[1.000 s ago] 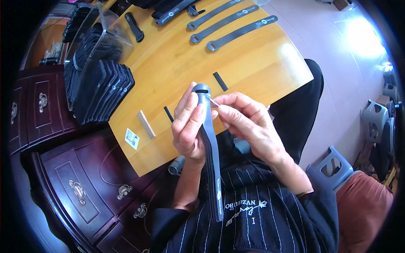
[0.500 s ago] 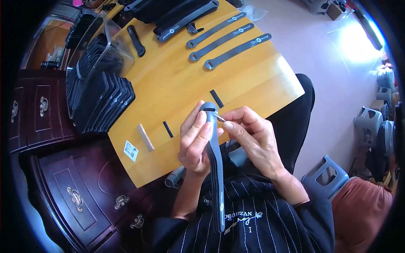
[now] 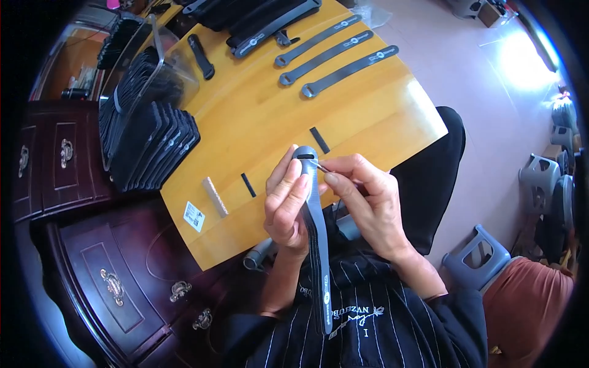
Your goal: Removing excess rubber material from pre-cut holes in storage straps using a small metal poking tool.
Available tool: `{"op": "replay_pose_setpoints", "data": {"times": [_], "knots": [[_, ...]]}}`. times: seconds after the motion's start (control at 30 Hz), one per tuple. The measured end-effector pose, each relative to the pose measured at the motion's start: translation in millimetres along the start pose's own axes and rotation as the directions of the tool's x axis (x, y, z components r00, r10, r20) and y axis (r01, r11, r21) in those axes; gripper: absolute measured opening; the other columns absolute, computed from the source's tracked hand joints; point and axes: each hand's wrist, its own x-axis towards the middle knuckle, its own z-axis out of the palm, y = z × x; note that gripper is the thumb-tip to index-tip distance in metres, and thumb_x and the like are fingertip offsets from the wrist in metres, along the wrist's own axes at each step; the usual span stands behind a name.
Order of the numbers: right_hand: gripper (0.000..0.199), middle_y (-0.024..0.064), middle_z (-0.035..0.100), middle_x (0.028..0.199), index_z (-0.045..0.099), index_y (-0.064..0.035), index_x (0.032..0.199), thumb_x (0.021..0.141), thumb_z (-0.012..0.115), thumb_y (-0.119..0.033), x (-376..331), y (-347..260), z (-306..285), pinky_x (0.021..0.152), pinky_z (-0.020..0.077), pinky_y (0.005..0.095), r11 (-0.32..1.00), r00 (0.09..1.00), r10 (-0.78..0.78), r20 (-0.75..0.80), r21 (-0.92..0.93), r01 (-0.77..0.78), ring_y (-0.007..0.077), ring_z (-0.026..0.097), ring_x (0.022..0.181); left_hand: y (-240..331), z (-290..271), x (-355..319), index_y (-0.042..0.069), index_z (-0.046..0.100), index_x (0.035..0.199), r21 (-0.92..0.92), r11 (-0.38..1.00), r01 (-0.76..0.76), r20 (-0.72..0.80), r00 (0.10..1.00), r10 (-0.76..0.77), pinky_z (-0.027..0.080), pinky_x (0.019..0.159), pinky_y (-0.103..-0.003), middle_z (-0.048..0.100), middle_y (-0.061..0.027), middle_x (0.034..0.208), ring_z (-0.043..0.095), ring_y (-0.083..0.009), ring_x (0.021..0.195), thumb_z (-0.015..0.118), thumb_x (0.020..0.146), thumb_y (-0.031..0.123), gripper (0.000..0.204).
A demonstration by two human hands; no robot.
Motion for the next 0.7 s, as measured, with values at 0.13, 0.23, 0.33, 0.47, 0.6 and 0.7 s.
{"op": "replay_pose_setpoints", "data": {"times": [0.13,0.23,0.33,0.47,0.6,0.7], "knots": [[0.016,0.0077,0.061,0.078,0.064,-0.0093,0.102,0.086,0.065,-0.01,3,-9,2,0.057,0.0492,0.0302,0.849,0.956,-0.288,-0.056,-0.477,0.228,0.0221,0.064,0.067,-7,4,5,-0.002,0.053,0.107,-0.019,1.0,-0.015,0.014,1.0,0.015,0.056,0.087,-0.046,0.056,-0.0199,0.112,0.059,-0.044,0.107,0.069,0.078,-0.006,0.034],[0.017,0.0082,0.062,0.08,0.064,-0.0086,0.101,0.084,0.067,-0.011,9,-5,0,0.058,0.0506,0.0299,0.848,0.94,-0.334,-0.072,-0.458,0.266,0.0217,0.065,0.068,-7,4,8,-0.001,0.055,0.106,-0.061,0.998,-0.02,0.022,1.0,0.021,0.058,0.085,-0.043,0.057,-0.0201,0.114,0.058,-0.0437,0.108,0.07,0.077,-0.005,0.034],[0.022,0.0099,0.066,0.086,0.063,-0.0065,0.105,0.085,0.068,-0.014,11,-6,-7,0.061,0.0522,0.0276,0.897,0.958,-0.284,-0.027,-0.361,0.256,0.0198,0.067,0.072,-5,4,3,0.0,0.055,0.107,-0.167,0.984,0.066,-0.014,0.997,-0.07,0.056,0.088,-0.041,0.058,-0.0205,0.112,0.059,-0.0402,0.109,0.069,0.078,-0.005,0.033],[0.024,0.008,0.065,0.084,0.064,-0.0082,0.108,0.085,0.067,-0.015,14,-7,-23,0.059,0.0512,0.0267,0.84,0.936,-0.35,0.029,-0.432,0.328,0.0176,0.066,0.069,7,7,-7,0.003,0.052,0.111,-0.402,0.85,0.34,-0.005,0.928,-0.373,0.05,0.094,-0.039,0.059,-0.0206,0.113,0.06,-0.0319,0.109,0.072,0.08,0.001,0.037],[0.022,0.0073,0.066,0.084,0.064,-0.0061,0.108,0.087,0.065,-0.013,16,-14,-37,0.058,0.0513,0.026,0.862,0.959,-0.233,0.162,-0.421,0.281,0.0154,0.065,0.069,0,1,-15,0.0,0.052,0.108,-0.495,0.739,0.458,0.088,0.872,-0.482,0.048,0.094,-0.037,0.062,-0.0182,0.108,0.061,-0.0278,0.107,0.07,0.084,0.009,0.031],[0.018,0.0075,0.066,0.084,0.064,-0.0084,0.104,0.087,0.064,-0.015,18,-12,-40,0.059,0.0508,0.0294,0.875,0.931,-0.305,0.199,-0.328,0.357,0.0226,0.066,0.071,-2,-5,-1,0.0,0.053,0.11,-0.667,0.47,0.578,0.26,0.772,-0.58,0.049,0.094,-0.037,0.061,-0.0176,0.109,0.06,-0.0279,0.108,0.068,0.086,0.009,0.03]]}}
